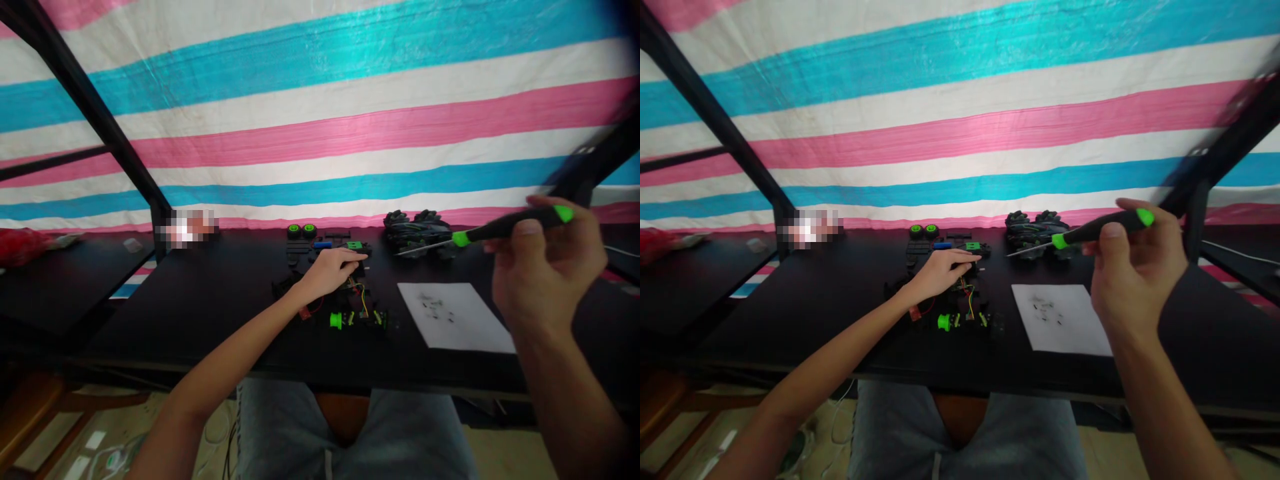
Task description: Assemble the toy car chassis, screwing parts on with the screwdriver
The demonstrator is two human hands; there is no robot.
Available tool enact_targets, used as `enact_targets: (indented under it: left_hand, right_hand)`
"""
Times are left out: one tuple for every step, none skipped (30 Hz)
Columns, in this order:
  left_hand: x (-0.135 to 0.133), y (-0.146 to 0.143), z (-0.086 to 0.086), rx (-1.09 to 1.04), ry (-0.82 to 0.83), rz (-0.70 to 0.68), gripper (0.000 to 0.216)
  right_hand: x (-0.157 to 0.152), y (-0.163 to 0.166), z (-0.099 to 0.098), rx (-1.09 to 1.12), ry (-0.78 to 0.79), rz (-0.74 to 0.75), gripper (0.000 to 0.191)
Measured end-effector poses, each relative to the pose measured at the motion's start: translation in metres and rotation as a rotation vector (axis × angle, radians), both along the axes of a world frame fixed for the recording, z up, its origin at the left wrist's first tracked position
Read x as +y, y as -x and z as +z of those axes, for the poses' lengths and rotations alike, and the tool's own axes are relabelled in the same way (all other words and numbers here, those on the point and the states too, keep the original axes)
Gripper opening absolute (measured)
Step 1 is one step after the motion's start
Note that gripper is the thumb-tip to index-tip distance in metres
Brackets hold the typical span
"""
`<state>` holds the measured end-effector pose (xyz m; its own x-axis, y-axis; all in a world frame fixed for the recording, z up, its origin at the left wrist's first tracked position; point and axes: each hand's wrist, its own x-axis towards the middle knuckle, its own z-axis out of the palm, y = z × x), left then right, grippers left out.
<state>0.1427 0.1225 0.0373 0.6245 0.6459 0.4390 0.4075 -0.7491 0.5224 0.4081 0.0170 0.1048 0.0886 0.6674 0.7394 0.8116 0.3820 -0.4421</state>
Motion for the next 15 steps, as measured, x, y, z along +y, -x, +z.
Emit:
enact_targets:
  left_hand:
    - [0.002, -0.002, 0.001, 0.003, -0.004, -0.005, 0.035]
    - [0.004, -0.004, 0.001, 0.007, -0.006, -0.013, 0.035]
    - [0.005, -0.005, 0.002, 0.013, -0.006, -0.022, 0.035]
    - [0.007, -0.007, 0.002, 0.019, -0.004, -0.031, 0.036]
    - [0.008, -0.008, 0.003, 0.024, -0.002, -0.039, 0.036]
    - [0.009, -0.009, 0.003, 0.029, 0.000, -0.046, 0.037]
    - [0.009, -0.009, 0.004, 0.031, -0.001, -0.051, 0.037]
    - [0.009, -0.009, 0.004, 0.030, -0.009, -0.050, 0.038]
    - [0.008, -0.008, 0.004, 0.024, -0.024, -0.043, 0.038]
    - [0.006, -0.007, 0.005, 0.014, -0.046, -0.032, 0.038]
    - [0.005, -0.006, 0.006, -0.002, -0.073, -0.022, 0.038]
    - [0.002, -0.004, 0.006, -0.022, -0.101, -0.018, 0.038]
    - [-0.001, -0.003, 0.007, -0.046, -0.131, -0.020, 0.037]
    - [-0.005, -0.001, 0.009, -0.070, -0.161, -0.031, 0.036]
    - [-0.009, -0.001, 0.010, -0.092, -0.188, -0.050, 0.034]
  right_hand:
    - [0.005, 0.002, 0.006, 0.018, 0.004, -0.001, 0.050]
    - [0.009, 0.004, 0.011, 0.055, 0.009, 0.001, 0.051]
    - [0.014, 0.007, 0.015, 0.118, 0.014, 0.011, 0.051]
    - [0.017, 0.009, 0.017, 0.195, 0.018, 0.025, 0.051]
    - [0.021, 0.010, 0.018, 0.255, 0.019, 0.030, 0.052]
    - [0.023, 0.012, 0.019, 0.307, 0.023, 0.045, 0.054]
    - [0.025, 0.013, 0.018, 0.358, 0.020, 0.078, 0.054]
    - [0.026, 0.014, 0.016, 0.412, 0.012, 0.137, 0.054]
    - [0.027, 0.016, 0.013, 0.467, -0.002, 0.215, 0.053]
    - [0.028, 0.018, 0.010, 0.527, -0.022, 0.300, 0.051]
    - [0.028, 0.021, 0.006, 0.584, -0.046, 0.384, 0.050]
    - [0.029, 0.025, 0.001, 0.612, -0.066, 0.433, 0.049]
    - [0.029, 0.029, -0.004, 0.625, -0.084, 0.452, 0.049]
    - [0.030, 0.034, -0.008, 0.626, -0.089, 0.463, 0.048]
    - [0.030, 0.037, -0.013, 0.627, -0.092, 0.465, 0.047]
